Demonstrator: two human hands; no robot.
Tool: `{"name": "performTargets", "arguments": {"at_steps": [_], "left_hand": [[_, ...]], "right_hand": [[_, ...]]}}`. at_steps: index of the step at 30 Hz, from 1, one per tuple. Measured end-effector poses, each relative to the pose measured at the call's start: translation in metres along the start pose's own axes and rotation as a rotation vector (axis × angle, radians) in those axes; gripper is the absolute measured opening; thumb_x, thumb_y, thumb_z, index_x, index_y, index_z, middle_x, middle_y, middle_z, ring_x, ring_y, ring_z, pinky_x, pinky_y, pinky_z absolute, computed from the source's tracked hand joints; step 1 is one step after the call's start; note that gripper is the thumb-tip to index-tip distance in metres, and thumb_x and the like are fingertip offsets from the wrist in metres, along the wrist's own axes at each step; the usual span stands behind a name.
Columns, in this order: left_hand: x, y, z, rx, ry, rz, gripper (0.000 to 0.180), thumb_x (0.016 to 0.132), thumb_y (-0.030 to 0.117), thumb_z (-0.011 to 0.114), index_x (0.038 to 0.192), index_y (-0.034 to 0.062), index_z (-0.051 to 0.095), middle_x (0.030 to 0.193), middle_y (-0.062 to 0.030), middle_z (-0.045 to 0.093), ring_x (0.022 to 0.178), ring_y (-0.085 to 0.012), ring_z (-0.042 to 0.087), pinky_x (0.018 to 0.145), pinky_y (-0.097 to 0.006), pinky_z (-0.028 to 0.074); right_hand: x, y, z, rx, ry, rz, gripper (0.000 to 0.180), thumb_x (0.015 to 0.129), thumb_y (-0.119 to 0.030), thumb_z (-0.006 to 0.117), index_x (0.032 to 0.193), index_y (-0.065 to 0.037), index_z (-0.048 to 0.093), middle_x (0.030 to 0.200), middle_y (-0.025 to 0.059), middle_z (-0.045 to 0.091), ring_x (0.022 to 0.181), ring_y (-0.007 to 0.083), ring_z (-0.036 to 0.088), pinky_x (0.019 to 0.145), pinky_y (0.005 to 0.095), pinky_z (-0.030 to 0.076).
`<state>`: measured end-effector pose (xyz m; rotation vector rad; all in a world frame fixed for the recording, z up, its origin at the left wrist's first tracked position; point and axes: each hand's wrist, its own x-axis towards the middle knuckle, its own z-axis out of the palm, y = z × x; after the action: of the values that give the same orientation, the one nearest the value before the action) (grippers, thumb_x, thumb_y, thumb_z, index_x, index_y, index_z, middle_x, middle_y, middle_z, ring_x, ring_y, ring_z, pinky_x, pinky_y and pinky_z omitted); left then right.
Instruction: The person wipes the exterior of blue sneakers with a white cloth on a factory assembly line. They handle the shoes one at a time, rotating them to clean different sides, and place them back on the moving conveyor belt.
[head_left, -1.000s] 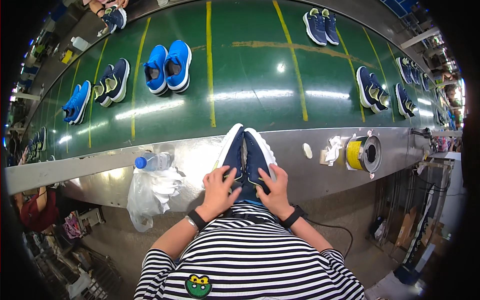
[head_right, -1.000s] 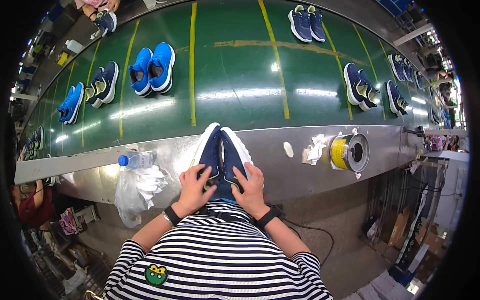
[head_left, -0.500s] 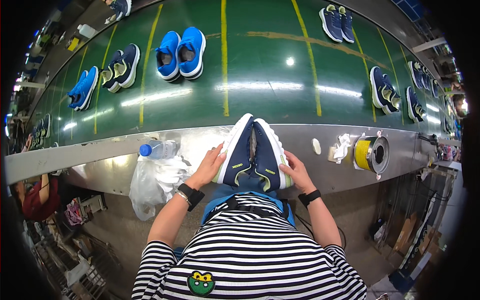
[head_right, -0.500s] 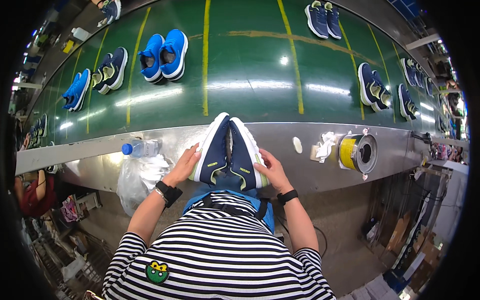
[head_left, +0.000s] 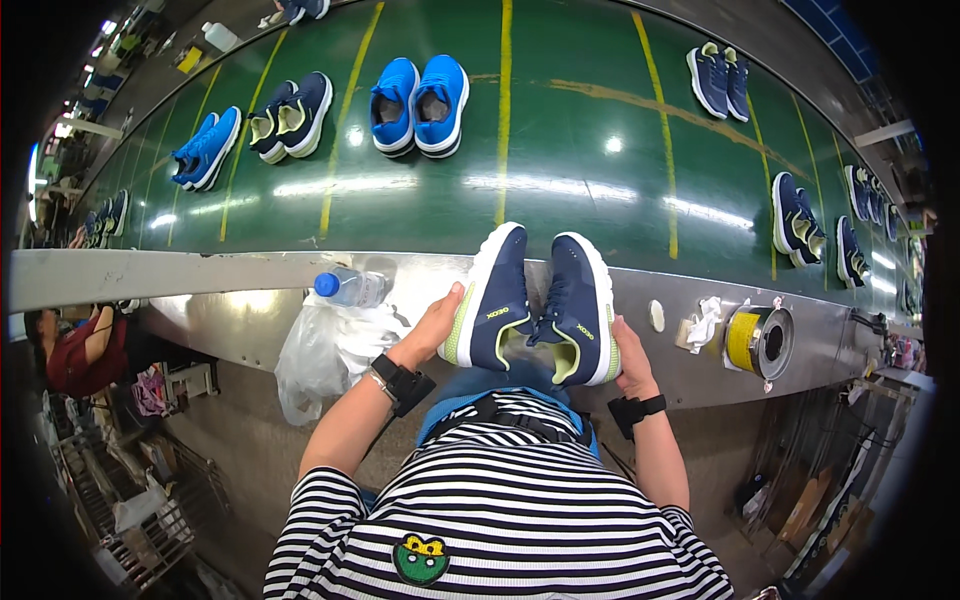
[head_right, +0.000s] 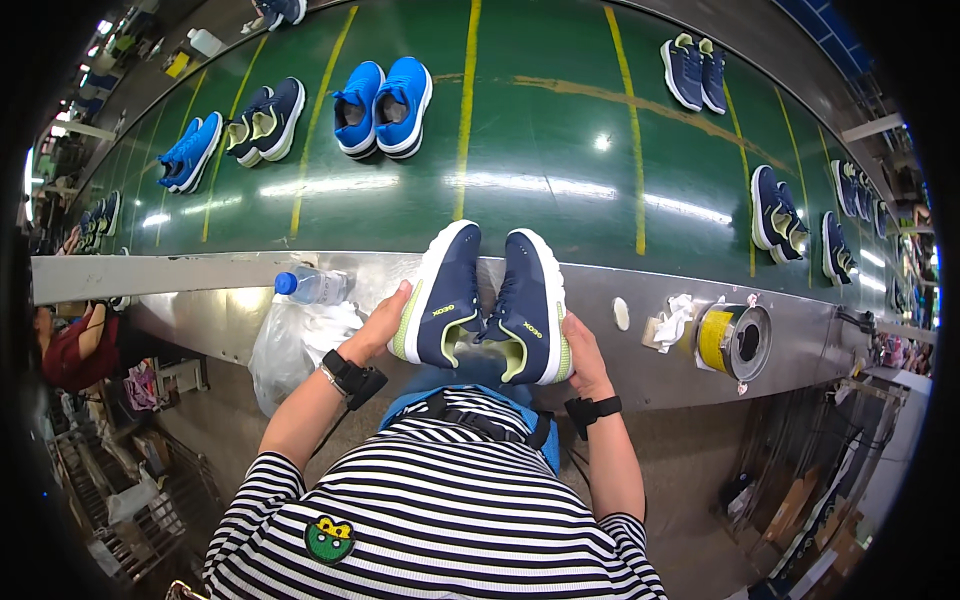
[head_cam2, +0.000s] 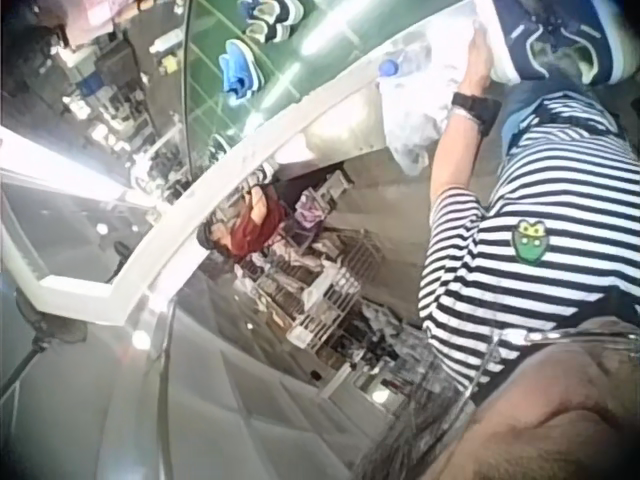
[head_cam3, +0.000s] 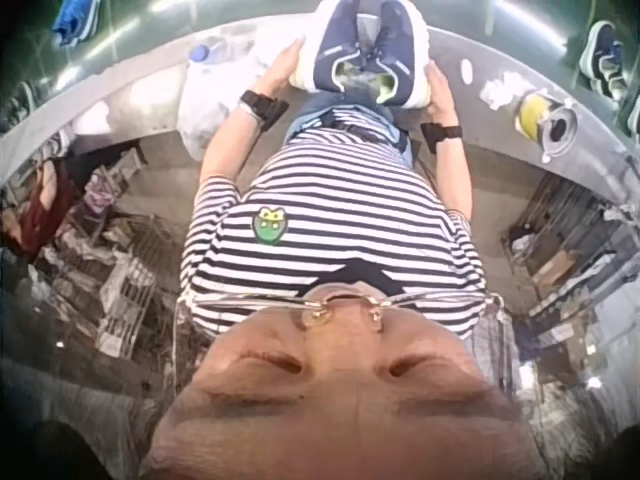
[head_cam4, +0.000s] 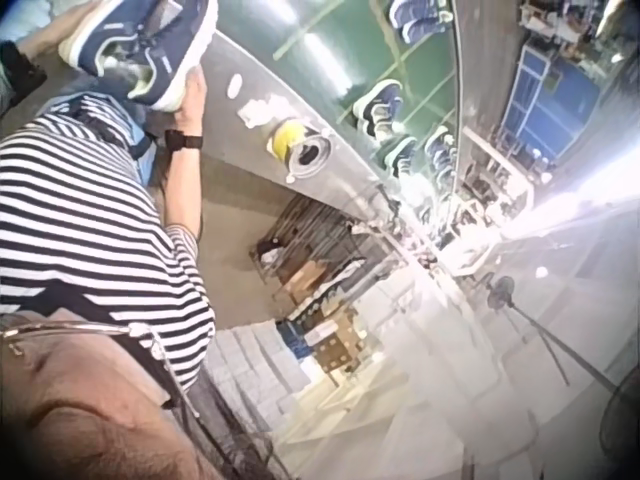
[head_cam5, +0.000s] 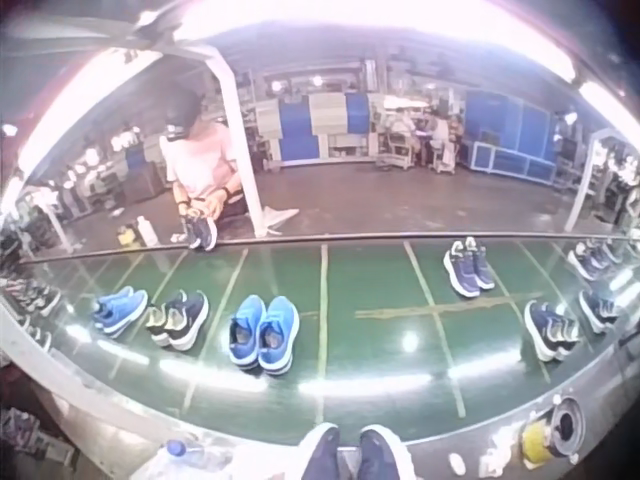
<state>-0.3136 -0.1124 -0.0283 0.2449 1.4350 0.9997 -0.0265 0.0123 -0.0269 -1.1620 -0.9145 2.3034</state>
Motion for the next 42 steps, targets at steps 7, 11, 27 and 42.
{"name": "performTargets", "arguments": {"at_steps": [7,11,27,42], "left_hand": [[-0.013,0.016,0.009,0.337,0.094,0.361,0.055,0.096,0.039,0.027,0.125,-0.0044,0.044,0.113,-0.0207,0.056,0.105,-0.0231,0.052,0.092,-0.031,0.036],[-0.013,0.008,0.004,0.510,0.201,0.487,0.050,0.096,0.035,0.028,0.126,-0.0017,0.044,0.101,-0.0213,0.058,0.096,-0.0262,0.052,0.089,-0.034,0.036],[-0.002,-0.070,0.007,0.125,0.305,0.362,0.047,0.093,0.029,0.045,0.128,-0.0012,0.041,0.103,-0.0117,0.057,0.093,-0.0161,0.054,0.083,-0.028,0.042],[-0.076,-0.040,0.010,-0.476,0.053,0.011,0.049,0.096,0.035,0.033,0.131,-0.0005,0.033,0.125,-0.0130,0.048,0.111,-0.0186,0.051,0.093,-0.031,0.042]], "right_hand": [[0.001,0.006,0.009,-0.038,0.079,-0.123,0.049,0.093,-0.032,0.047,0.127,0.003,0.041,0.116,0.0094,0.055,0.103,0.0152,0.054,0.088,0.0273,0.043],[0.002,0.011,0.010,-0.074,0.091,-0.153,0.052,0.092,-0.033,0.049,0.128,0.003,0.039,0.117,0.0099,0.054,0.104,0.0158,0.053,0.089,0.0279,0.042],[0.002,0.023,-0.025,-0.721,0.321,-0.268,0.042,0.080,-0.023,0.066,0.114,-0.003,0.055,0.103,0.0114,0.057,0.090,0.0189,0.057,0.079,0.0309,0.046],[0.017,-0.020,-0.015,-0.939,0.594,-0.415,0.019,0.087,-0.020,0.056,0.086,-0.001,0.052,0.073,0.0017,0.052,0.063,0.0114,0.046,0.057,0.0267,0.038]]}}
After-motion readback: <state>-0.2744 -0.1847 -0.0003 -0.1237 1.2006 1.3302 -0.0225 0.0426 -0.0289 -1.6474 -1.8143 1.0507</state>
